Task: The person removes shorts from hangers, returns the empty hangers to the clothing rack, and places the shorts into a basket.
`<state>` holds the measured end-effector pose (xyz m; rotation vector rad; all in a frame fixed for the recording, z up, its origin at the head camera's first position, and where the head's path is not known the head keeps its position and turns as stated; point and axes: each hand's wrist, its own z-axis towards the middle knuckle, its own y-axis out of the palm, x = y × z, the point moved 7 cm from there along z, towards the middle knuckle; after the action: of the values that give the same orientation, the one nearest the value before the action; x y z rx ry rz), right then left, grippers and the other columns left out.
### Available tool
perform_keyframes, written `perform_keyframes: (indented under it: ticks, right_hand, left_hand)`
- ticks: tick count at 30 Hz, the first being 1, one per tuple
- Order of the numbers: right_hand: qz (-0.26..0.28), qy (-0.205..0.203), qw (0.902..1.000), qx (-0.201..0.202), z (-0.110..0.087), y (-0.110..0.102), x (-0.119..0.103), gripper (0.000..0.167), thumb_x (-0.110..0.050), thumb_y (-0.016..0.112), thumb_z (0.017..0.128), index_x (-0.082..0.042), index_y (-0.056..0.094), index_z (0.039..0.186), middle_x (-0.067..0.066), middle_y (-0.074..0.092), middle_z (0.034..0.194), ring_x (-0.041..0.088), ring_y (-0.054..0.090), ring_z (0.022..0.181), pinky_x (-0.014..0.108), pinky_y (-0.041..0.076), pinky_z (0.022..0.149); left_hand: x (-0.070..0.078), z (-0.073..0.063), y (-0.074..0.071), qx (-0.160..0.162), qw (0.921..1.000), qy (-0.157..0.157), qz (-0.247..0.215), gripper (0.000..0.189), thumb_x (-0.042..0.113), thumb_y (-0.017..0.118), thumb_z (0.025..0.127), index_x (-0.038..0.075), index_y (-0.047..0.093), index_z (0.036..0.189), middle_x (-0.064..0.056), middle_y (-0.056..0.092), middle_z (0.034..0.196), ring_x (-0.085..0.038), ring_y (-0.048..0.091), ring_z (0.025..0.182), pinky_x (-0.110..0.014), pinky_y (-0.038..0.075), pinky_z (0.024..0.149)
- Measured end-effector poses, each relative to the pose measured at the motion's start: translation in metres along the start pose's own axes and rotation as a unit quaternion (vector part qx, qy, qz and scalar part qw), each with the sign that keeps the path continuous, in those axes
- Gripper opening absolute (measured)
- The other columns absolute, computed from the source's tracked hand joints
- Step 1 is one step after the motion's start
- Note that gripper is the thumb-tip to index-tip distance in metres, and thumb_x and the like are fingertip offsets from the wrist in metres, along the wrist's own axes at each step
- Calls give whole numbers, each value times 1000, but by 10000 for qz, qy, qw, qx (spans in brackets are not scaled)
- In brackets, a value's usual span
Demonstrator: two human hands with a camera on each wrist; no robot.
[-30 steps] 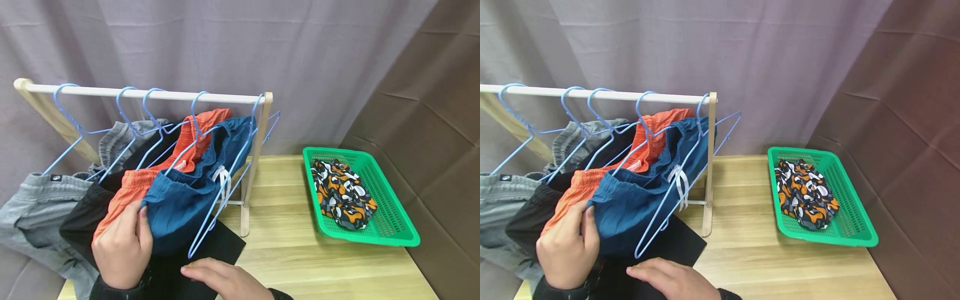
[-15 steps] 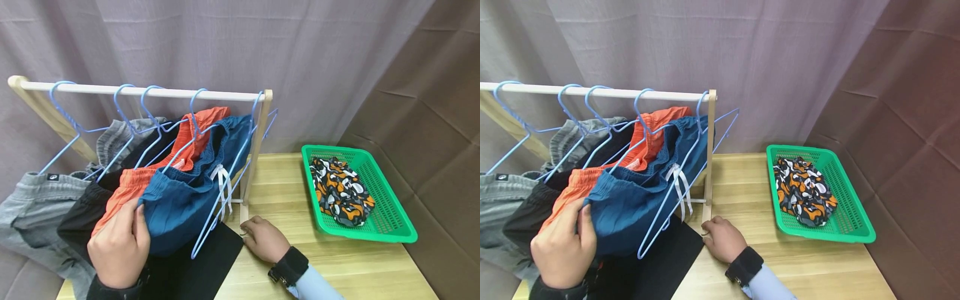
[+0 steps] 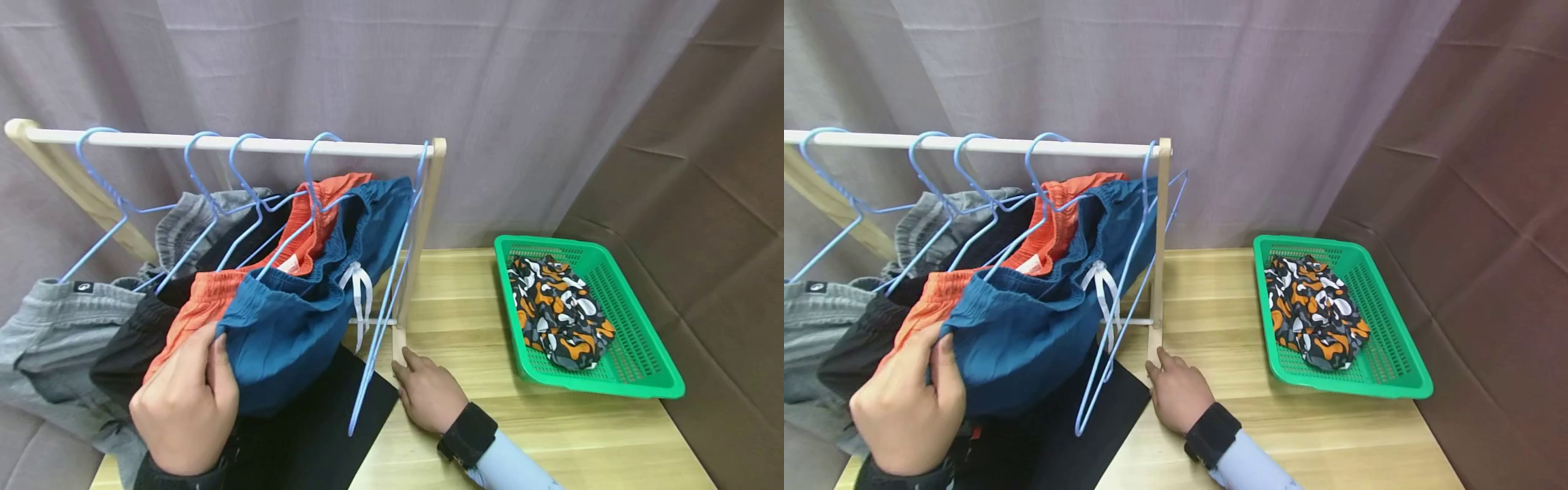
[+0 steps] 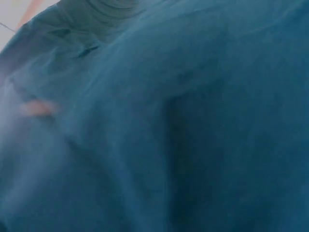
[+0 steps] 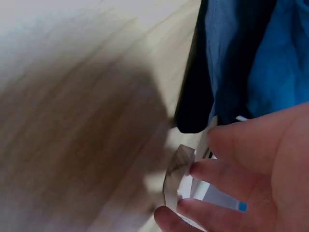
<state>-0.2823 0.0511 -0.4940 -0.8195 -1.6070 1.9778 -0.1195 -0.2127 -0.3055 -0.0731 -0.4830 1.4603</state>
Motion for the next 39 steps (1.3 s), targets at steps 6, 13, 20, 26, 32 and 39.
perform_keyframes:
  ticks: [6, 13, 20, 26, 32, 39]
  right_hand:
    - [-59, 116, 9998, -120, 10, 3, 8, 43, -18, 73, 102, -5, 71, 143, 27, 60, 151, 44, 67, 127, 59, 60, 89]
    - [197, 265, 9987, -378, 27, 6, 22, 46, -19, 72, 104, -7, 68, 149, 25, 55, 158, 46, 62, 134, 65, 56, 94]
    - [282, 328, 9977, -526, 39, 7, 37, 46, -22, 71, 106, -8, 67, 150, 22, 53, 162, 45, 58, 139, 65, 55, 97]
    - [464, 461, 9964, -544, 46, 14, 51, 48, -25, 70, 106, -10, 66, 151, 20, 50, 165, 46, 54, 143, 67, 52, 101]
    - [390, 398, 9983, -200, 40, 9, 35, 53, -25, 76, 103, -9, 65, 152, 23, 53, 162, 47, 53, 144, 67, 50, 103]
    - [1251, -1188, 9845, 313, 17, -32, -57, 67, -30, 77, 105, -20, 50, 165, 8, 55, 162, 29, 54, 146, 53, 47, 116]
  left_hand:
    - [4, 2, -10, 346, 9994, -13, -8, 41, 29, 56, 110, -7, 77, 107, -26, 78, 97, -52, 69, 67, -62, 46, 54]
    - [6, 8, -26, 804, 9966, -158, 48, 47, 35, 55, 110, -6, 76, 101, -26, 76, 90, -53, 67, 66, -60, 37, 57]
    - [7, 15, -44, 1390, 9888, -516, -157, 46, 34, 61, 104, -7, 76, 88, -27, 73, 82, -55, 64, 65, -36, 40, 65]
    - [3, 15, -50, 1367, 9893, -503, -88, 46, 32, 59, 101, -7, 74, 85, -28, 71, 78, -54, 59, 58, -17, 37, 72]
    - [3, 13, -54, 1677, 9849, -426, -93, 46, 33, 60, 100, -6, 72, 79, -27, 68, 72, -52, 53, 53, -35, 32, 57]
    - [-2, 9, -59, 1643, 9854, -436, -109, 46, 31, 60, 98, -8, 69, 77, -30, 64, 68, -53, 47, 51, -31, 30, 56]
